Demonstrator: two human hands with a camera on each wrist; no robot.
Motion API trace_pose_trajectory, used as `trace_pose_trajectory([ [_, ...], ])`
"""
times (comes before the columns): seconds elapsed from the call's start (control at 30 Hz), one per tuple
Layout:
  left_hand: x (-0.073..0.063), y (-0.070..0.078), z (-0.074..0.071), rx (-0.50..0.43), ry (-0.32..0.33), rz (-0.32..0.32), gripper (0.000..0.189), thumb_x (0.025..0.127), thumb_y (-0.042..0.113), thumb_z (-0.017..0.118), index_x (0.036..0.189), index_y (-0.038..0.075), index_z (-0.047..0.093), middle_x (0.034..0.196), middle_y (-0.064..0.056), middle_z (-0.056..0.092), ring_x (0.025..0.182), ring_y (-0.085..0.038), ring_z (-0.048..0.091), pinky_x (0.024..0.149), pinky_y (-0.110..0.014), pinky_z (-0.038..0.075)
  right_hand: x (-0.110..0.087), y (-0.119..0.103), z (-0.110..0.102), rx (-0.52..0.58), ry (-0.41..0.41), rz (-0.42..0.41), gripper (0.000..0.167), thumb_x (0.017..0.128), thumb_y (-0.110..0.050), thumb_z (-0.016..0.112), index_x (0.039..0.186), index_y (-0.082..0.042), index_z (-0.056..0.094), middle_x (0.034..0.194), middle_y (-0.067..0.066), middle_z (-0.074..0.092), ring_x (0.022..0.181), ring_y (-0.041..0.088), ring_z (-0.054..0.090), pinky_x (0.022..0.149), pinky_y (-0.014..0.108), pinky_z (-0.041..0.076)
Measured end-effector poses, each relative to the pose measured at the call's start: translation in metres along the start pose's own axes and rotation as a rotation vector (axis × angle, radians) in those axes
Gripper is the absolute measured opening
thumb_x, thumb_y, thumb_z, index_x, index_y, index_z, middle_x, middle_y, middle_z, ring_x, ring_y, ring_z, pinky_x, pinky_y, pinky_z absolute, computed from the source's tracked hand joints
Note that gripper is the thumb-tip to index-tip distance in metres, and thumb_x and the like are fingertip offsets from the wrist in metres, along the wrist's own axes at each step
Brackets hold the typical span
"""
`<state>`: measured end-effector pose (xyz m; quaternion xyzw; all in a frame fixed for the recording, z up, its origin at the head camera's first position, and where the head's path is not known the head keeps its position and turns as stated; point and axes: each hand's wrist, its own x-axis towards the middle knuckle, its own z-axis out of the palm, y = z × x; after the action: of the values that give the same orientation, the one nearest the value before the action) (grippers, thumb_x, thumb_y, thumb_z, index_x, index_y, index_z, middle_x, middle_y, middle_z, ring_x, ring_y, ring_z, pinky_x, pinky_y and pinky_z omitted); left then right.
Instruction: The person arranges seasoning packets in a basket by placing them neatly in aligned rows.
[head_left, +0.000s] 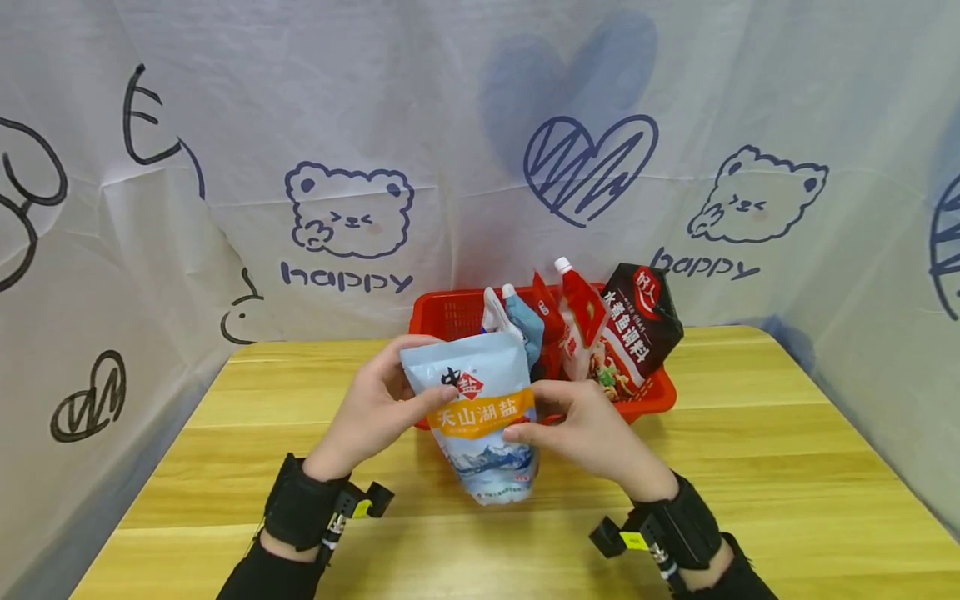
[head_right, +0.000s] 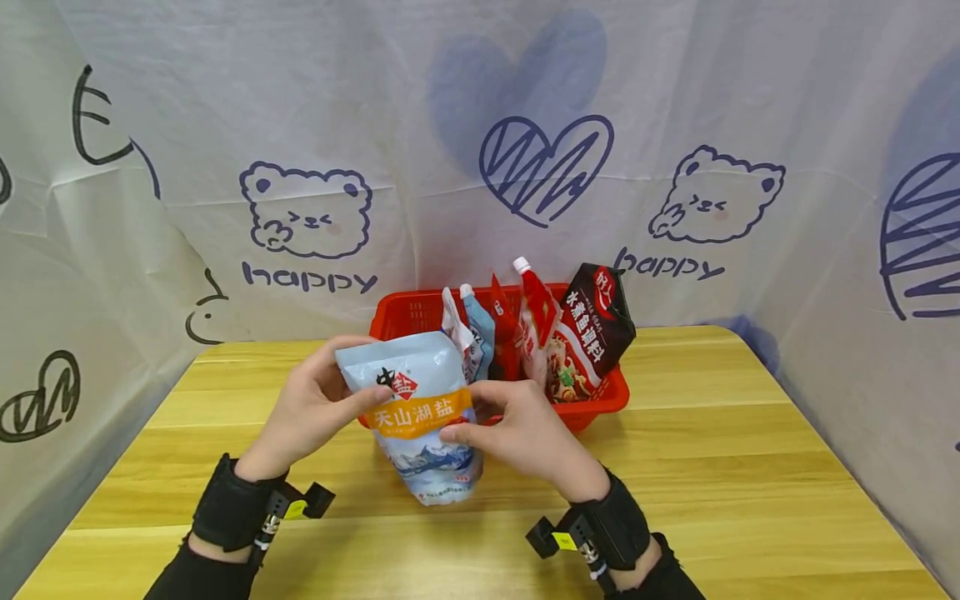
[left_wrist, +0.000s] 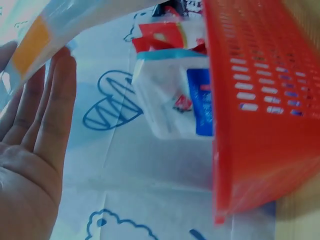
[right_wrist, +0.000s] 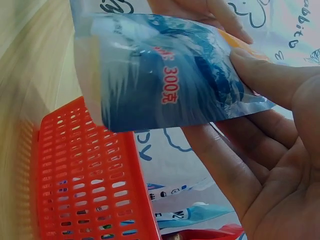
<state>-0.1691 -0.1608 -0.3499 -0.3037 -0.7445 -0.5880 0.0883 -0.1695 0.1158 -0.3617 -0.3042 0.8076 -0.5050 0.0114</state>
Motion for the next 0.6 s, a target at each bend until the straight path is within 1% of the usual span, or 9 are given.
trace_pose_trajectory([
  [0.1, -0.001, 0.004, -0.007, 0.078, -0.032, -0.026, 0.045, 0.087, 0.000, 0.082, 0.128, 0.006, 0.063, 0.113, -0.012, 0.069, 0.086, -0.024, 0.070, 0.075, -0.035, 0.063, 0.001, 0.002, -0.001, -0.024, -0.018, -0.014, 0.029, 0.086, -0.019, 0.087, 0.111, -0.008, 0.077, 0.099, 0.002, 0.075, 0.086, 0.019, 0.068, 0.076, 0.036, 0.062],
  [0.17, -0.001, 0.008, -0.012, 0.163, -0.065, -0.026, 0.041, 0.084, 0.003, 0.086, 0.122, 0.007, 0.069, 0.110, -0.008, 0.072, 0.084, -0.021, 0.069, 0.073, -0.034, 0.063, 0.003, 0.003, 0.000, -0.043, -0.034, -0.016, 0.028, 0.086, -0.022, 0.087, 0.109, -0.009, 0.078, 0.097, 0.000, 0.074, 0.086, 0.019, 0.067, 0.075, 0.035, 0.062],
  [0.23, 0.001, 0.013, -0.017, 0.266, -0.106, -0.013, 0.038, 0.082, 0.006, 0.089, 0.116, 0.009, 0.073, 0.107, -0.003, 0.073, 0.086, -0.018, 0.068, 0.075, -0.033, 0.062, 0.004, 0.004, 0.002, -0.063, -0.047, -0.013, 0.028, 0.085, -0.025, 0.088, 0.108, -0.011, 0.078, 0.097, -0.001, 0.074, 0.085, 0.018, 0.067, 0.074, 0.033, 0.062],
  [0.3, 0.005, 0.019, -0.019, 0.381, -0.151, 0.011, 0.037, 0.080, 0.009, 0.090, 0.114, 0.010, 0.075, 0.106, 0.000, 0.074, 0.090, -0.016, 0.067, 0.079, -0.033, 0.061, 0.005, 0.005, 0.003, -0.081, -0.058, -0.007, 0.028, 0.085, -0.027, 0.088, 0.107, -0.012, 0.078, 0.097, -0.002, 0.075, 0.085, 0.016, 0.067, 0.073, 0.032, 0.061],
  [0.37, 0.009, 0.025, -0.018, 0.494, -0.195, 0.029, 0.038, 0.081, 0.011, 0.091, 0.116, 0.010, 0.075, 0.107, 0.001, 0.074, 0.092, -0.015, 0.066, 0.083, -0.034, 0.061, 0.005, 0.006, 0.004, -0.090, -0.062, -0.004, 0.028, 0.085, -0.028, 0.088, 0.106, -0.012, 0.078, 0.098, -0.003, 0.075, 0.084, 0.015, 0.067, 0.072, 0.031, 0.061],
  [0.43, 0.014, 0.030, -0.016, 0.587, -0.235, 0.043, 0.040, 0.082, 0.012, 0.090, 0.119, 0.008, 0.074, 0.109, -0.001, 0.074, 0.093, -0.016, 0.067, 0.086, -0.036, 0.061, 0.005, 0.007, 0.006, -0.098, -0.056, -0.012, 0.028, 0.085, -0.026, 0.088, 0.107, -0.011, 0.078, 0.098, -0.002, 0.075, 0.084, 0.015, 0.067, 0.072, 0.031, 0.061],
  [0.5, 0.018, 0.034, -0.013, 0.650, -0.261, 0.057, 0.041, 0.083, 0.010, 0.089, 0.121, 0.006, 0.072, 0.109, -0.003, 0.075, 0.092, -0.017, 0.068, 0.085, -0.036, 0.061, 0.005, 0.008, 0.008, -0.103, -0.046, -0.026, 0.028, 0.085, -0.024, 0.088, 0.108, -0.010, 0.078, 0.098, -0.002, 0.075, 0.084, 0.015, 0.066, 0.072, 0.030, 0.061],
  [0.6, 0.022, 0.037, -0.010, 0.686, -0.276, 0.096, 0.039, 0.083, 0.006, 0.087, 0.119, 0.003, 0.072, 0.106, -0.005, 0.076, 0.088, -0.017, 0.070, 0.083, -0.035, 0.062, 0.005, 0.009, 0.012, -0.097, -0.028, -0.034, 0.031, 0.084, -0.023, 0.089, 0.110, -0.010, 0.077, 0.100, -0.001, 0.075, 0.086, 0.015, 0.067, 0.074, 0.030, 0.060],
])
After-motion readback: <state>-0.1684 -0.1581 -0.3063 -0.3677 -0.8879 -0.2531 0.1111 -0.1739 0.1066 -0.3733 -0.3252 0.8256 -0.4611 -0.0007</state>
